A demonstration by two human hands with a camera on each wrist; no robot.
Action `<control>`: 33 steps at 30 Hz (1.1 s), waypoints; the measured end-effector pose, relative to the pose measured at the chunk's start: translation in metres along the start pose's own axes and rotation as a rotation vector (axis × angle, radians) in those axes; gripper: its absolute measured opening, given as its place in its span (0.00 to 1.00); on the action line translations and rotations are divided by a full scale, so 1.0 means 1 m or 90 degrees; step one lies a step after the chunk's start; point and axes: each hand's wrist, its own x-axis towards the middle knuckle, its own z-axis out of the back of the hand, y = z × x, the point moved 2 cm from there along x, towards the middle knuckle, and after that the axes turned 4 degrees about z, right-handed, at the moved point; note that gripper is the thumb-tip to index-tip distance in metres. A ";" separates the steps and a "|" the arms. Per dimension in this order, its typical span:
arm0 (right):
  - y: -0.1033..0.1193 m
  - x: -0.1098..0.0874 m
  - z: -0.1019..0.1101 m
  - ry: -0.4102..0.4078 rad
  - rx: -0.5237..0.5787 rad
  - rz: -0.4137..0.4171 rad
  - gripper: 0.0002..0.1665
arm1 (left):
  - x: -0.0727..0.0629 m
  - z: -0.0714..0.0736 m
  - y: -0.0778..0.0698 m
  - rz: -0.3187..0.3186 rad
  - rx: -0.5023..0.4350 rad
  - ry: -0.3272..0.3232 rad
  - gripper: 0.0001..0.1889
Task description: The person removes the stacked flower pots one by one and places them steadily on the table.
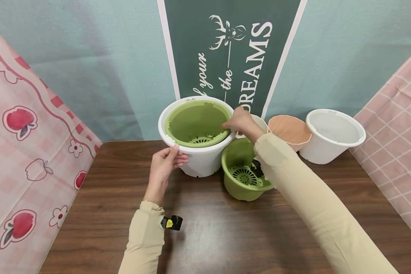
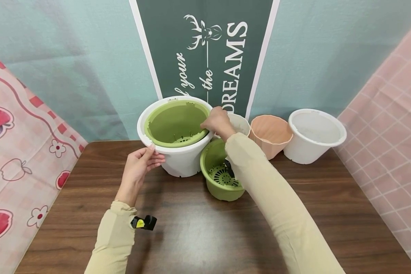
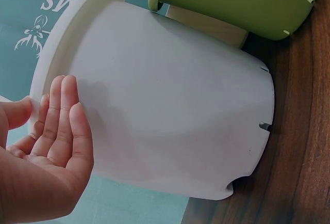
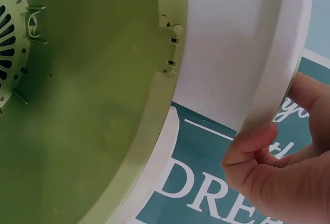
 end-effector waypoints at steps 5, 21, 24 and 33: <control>0.001 -0.001 0.000 0.003 -0.006 -0.002 0.30 | 0.000 0.001 0.001 0.000 0.003 0.001 0.16; -0.001 0.000 0.000 0.015 -0.006 0.024 0.14 | 0.000 0.000 0.001 -0.008 -0.002 0.000 0.14; -0.001 0.000 0.001 0.016 -0.005 0.026 0.13 | 0.000 0.000 0.000 -0.010 -0.002 0.001 0.14; -0.001 0.002 0.000 0.026 0.015 0.018 0.11 | -0.001 0.001 0.000 -0.004 0.005 -0.002 0.15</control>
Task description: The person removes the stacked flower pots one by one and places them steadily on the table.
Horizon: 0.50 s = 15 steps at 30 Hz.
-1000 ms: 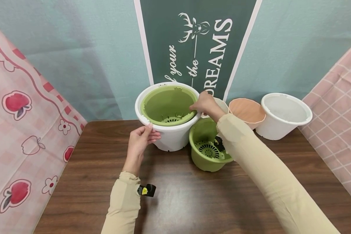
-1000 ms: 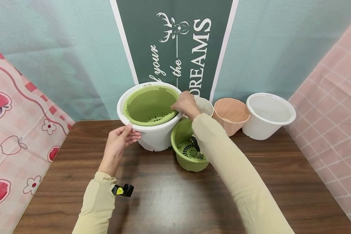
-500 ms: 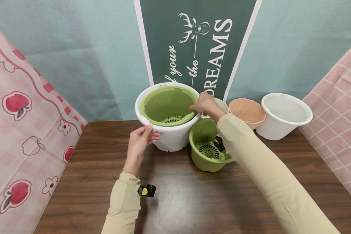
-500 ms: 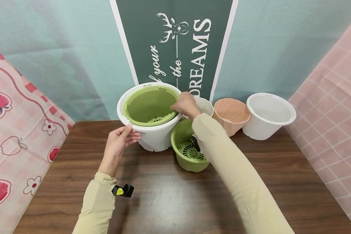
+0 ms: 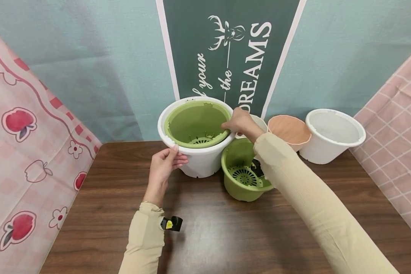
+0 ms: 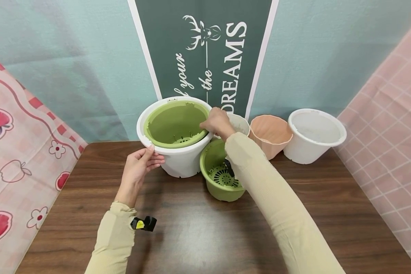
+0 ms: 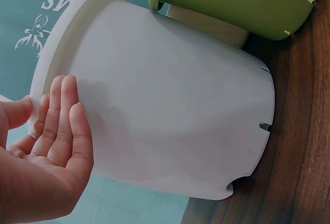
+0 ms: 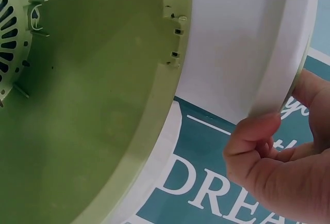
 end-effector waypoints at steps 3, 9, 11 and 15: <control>0.001 0.000 0.000 0.005 0.001 -0.008 0.11 | 0.000 0.001 0.000 -0.001 -0.002 0.000 0.15; 0.002 -0.001 0.001 0.005 0.001 -0.018 0.12 | 0.000 0.001 0.000 -0.001 -0.007 -0.001 0.14; 0.002 -0.001 0.001 0.004 0.001 -0.019 0.12 | 0.000 0.000 0.001 -0.002 -0.007 0.000 0.14; 0.000 -0.001 0.002 0.002 -0.001 -0.018 0.12 | 0.001 0.000 0.001 0.000 -0.009 0.003 0.15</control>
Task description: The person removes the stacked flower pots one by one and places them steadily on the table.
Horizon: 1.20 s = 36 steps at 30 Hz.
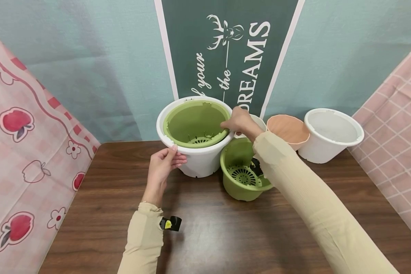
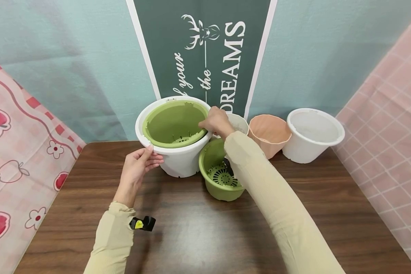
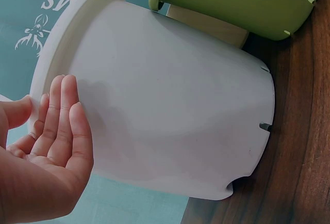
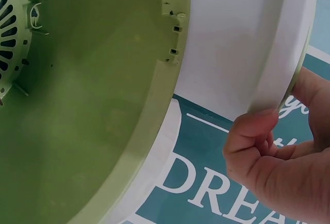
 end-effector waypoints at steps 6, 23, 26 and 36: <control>-0.001 0.001 0.001 -0.006 -0.006 0.004 0.13 | 0.001 0.000 -0.001 0.008 0.003 0.000 0.15; 0.000 0.001 0.002 -0.004 0.001 0.009 0.11 | 0.001 0.000 0.000 0.001 -0.005 0.002 0.15; 0.000 0.001 0.002 -0.001 0.003 0.006 0.10 | 0.001 0.000 0.000 -0.001 -0.004 0.003 0.15; 0.000 0.000 0.002 -0.002 0.000 0.009 0.10 | -0.001 0.000 0.000 0.002 -0.003 -0.001 0.14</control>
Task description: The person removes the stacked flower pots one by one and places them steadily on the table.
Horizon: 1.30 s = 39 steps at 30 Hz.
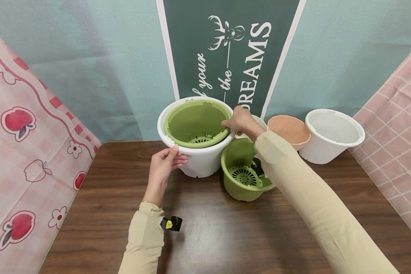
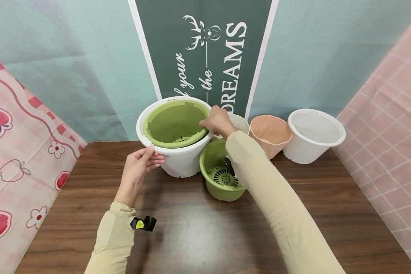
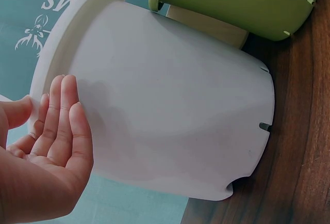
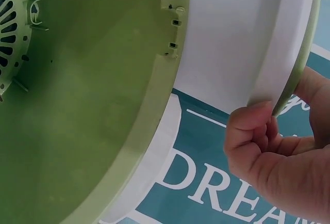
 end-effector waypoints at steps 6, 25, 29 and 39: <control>-0.003 -0.002 0.004 -0.002 0.032 0.007 0.13 | -0.001 0.000 -0.001 0.002 0.006 -0.002 0.14; -0.007 -0.003 0.004 0.005 0.110 -0.004 0.12 | 0.000 0.000 0.000 0.002 0.005 0.000 0.14; -0.008 -0.004 0.005 0.014 0.115 0.002 0.12 | -0.001 0.000 0.000 0.001 0.008 0.001 0.15; -0.010 -0.004 0.007 0.036 0.146 0.000 0.11 | -0.001 0.000 0.000 0.002 0.002 0.003 0.15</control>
